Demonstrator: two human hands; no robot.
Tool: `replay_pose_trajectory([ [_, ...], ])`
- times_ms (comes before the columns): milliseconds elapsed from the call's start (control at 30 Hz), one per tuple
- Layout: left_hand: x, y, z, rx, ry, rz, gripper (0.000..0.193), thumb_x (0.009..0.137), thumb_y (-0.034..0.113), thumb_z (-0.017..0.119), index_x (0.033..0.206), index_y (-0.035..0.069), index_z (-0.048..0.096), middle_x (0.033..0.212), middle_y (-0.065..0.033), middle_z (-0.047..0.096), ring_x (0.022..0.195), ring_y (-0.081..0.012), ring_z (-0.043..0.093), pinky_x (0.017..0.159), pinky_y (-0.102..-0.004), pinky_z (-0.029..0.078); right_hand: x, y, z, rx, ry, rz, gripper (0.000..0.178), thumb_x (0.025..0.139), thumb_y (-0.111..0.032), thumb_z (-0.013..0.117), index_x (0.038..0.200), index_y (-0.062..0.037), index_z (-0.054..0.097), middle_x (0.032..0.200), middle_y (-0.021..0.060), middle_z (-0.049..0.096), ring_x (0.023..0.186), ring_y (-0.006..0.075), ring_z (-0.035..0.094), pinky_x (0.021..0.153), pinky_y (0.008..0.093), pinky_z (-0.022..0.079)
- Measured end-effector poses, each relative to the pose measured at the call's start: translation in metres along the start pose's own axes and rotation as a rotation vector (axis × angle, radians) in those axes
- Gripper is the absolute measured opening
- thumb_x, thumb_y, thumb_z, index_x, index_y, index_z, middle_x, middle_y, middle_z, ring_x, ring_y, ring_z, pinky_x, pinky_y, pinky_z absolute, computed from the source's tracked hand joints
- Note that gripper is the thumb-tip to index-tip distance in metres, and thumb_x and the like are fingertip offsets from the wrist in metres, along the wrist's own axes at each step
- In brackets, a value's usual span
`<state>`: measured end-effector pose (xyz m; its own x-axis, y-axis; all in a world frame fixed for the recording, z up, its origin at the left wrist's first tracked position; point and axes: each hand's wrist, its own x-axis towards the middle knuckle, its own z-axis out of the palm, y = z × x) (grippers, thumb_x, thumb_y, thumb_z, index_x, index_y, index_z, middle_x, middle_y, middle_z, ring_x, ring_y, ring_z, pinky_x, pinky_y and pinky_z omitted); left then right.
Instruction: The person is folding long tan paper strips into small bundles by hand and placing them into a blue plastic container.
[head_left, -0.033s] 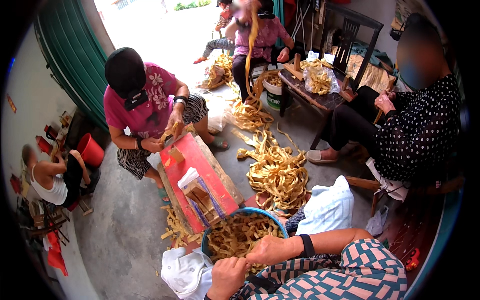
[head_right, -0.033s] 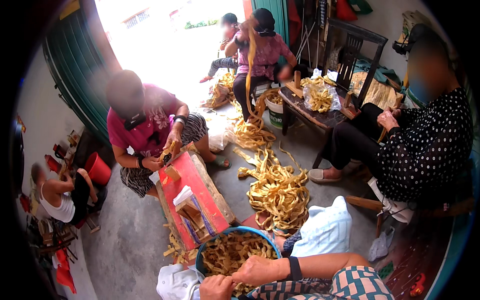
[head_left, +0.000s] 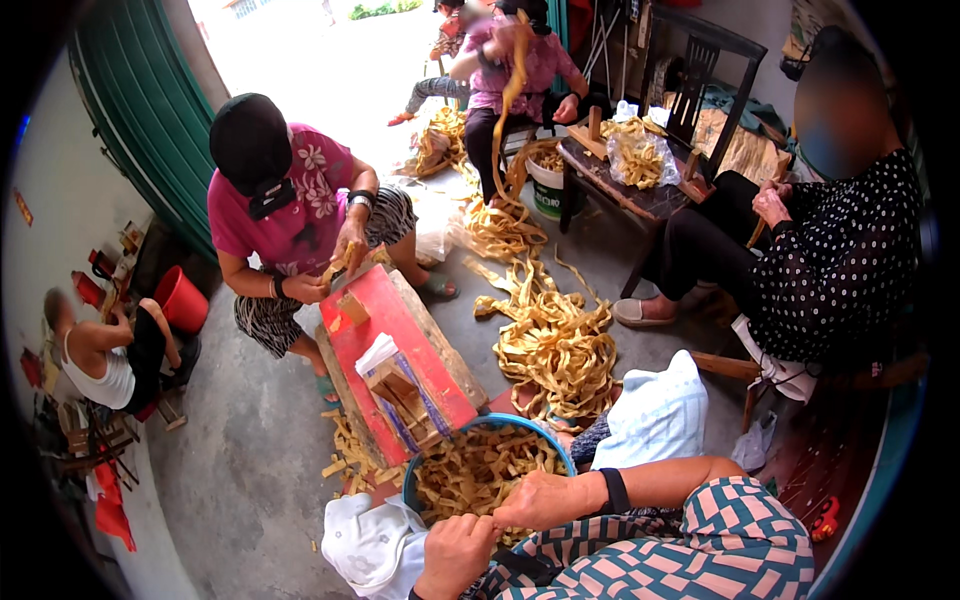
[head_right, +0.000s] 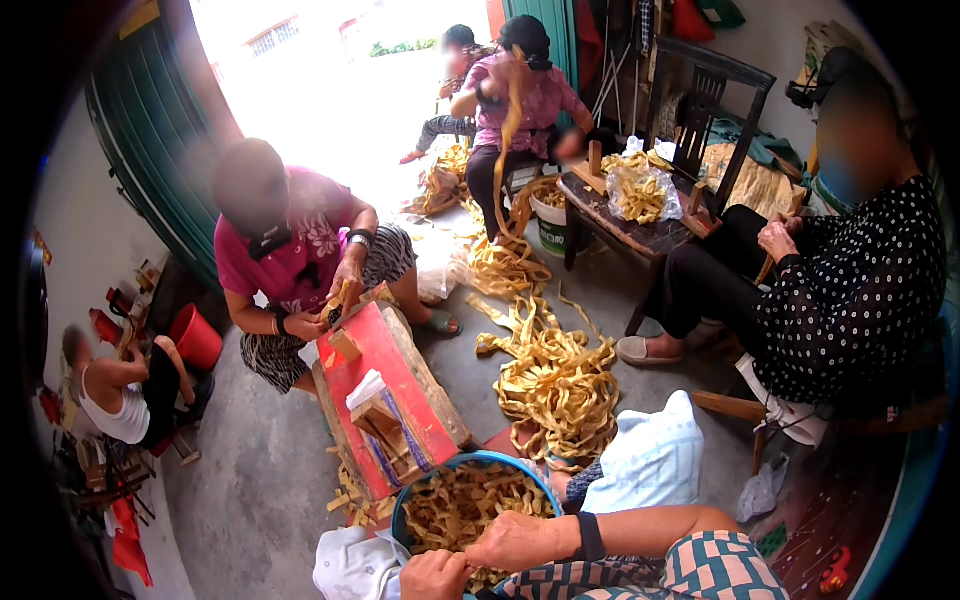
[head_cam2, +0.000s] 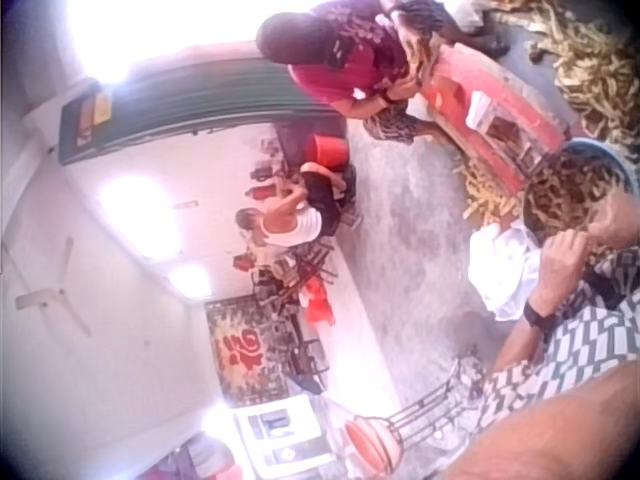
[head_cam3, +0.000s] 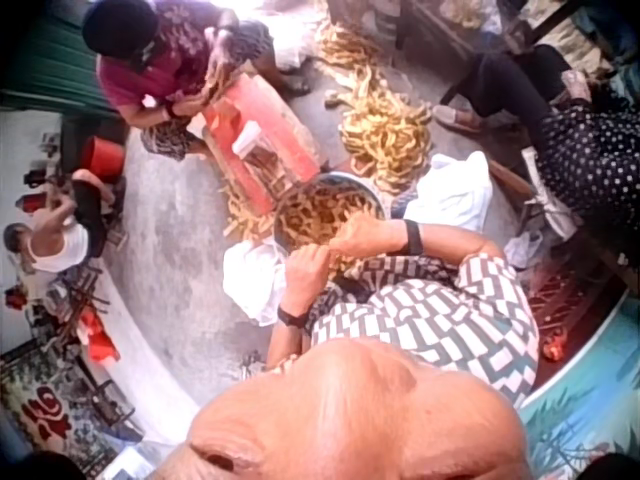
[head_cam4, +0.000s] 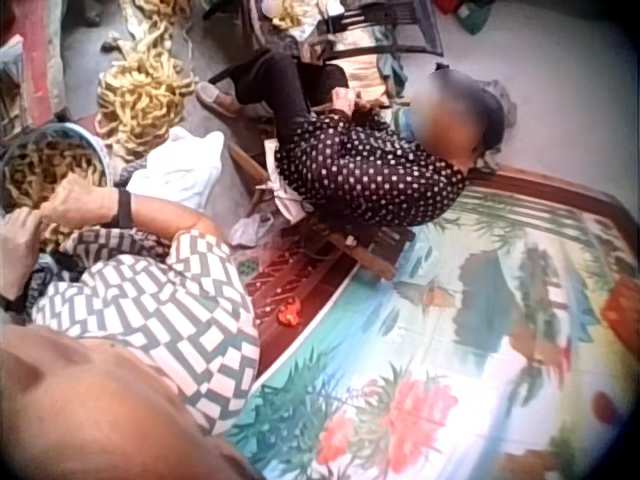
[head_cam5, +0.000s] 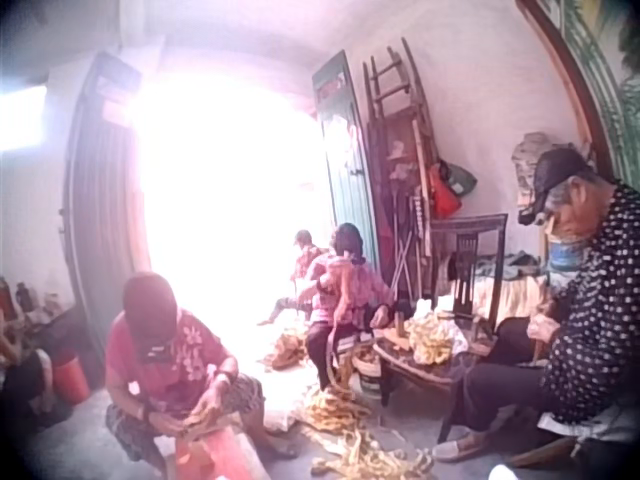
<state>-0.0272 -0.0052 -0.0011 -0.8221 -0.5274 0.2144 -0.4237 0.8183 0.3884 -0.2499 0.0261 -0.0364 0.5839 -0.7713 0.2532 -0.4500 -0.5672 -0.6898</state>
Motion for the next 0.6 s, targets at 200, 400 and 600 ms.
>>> replay_pose_trajectory([
  [200, -0.015, 0.016, -0.014, -0.035, -0.016, 0.049, 0.012, 0.085, 0.015, 0.07, 0.086, 0.01, 0.058, 0.076, -0.0086, 0.053, 0.072, -0.0285, 0.057, 0.064, -0.0409, 0.044, -0.016, -0.015, -0.01, 0.176, -0.081, -0.042, 0.008, 0.087, -0.012, 0.063, 0.083, -0.0062, 0.058, 0.064, 0.0138, 0.06, 0.061, 0.0339, 0.064, 0.051, 0.0436, 0.047],
  [400, -0.019, -0.007, -0.001, -0.243, -0.12, -0.05, 0.014, 0.084, 0.015, 0.075, 0.088, 0.007, 0.066, 0.081, -0.0125, 0.063, 0.071, -0.0329, 0.061, 0.058, -0.0393, 0.047, -0.019, -0.004, 0.0, 0.105, -0.037, 0.015, 0.011, 0.089, -0.016, 0.065, 0.083, -0.0098, 0.06, 0.063, 0.008, 0.059, 0.059, 0.0296, 0.065, 0.049, 0.0414, 0.049],
  [600, -0.007, -0.024, -0.01, -0.378, 0.026, -0.334, 0.01, 0.091, 0.011, 0.07, 0.099, 0.006, 0.068, 0.081, -0.0116, 0.062, 0.074, -0.0326, 0.064, 0.062, -0.0414, 0.05, 0.006, 0.015, -0.025, 0.177, 0.096, 0.109, 0.015, 0.09, -0.016, 0.074, 0.097, -0.0057, 0.067, 0.08, 0.0107, 0.064, 0.074, 0.0312, 0.067, 0.064, 0.0405, 0.053],
])
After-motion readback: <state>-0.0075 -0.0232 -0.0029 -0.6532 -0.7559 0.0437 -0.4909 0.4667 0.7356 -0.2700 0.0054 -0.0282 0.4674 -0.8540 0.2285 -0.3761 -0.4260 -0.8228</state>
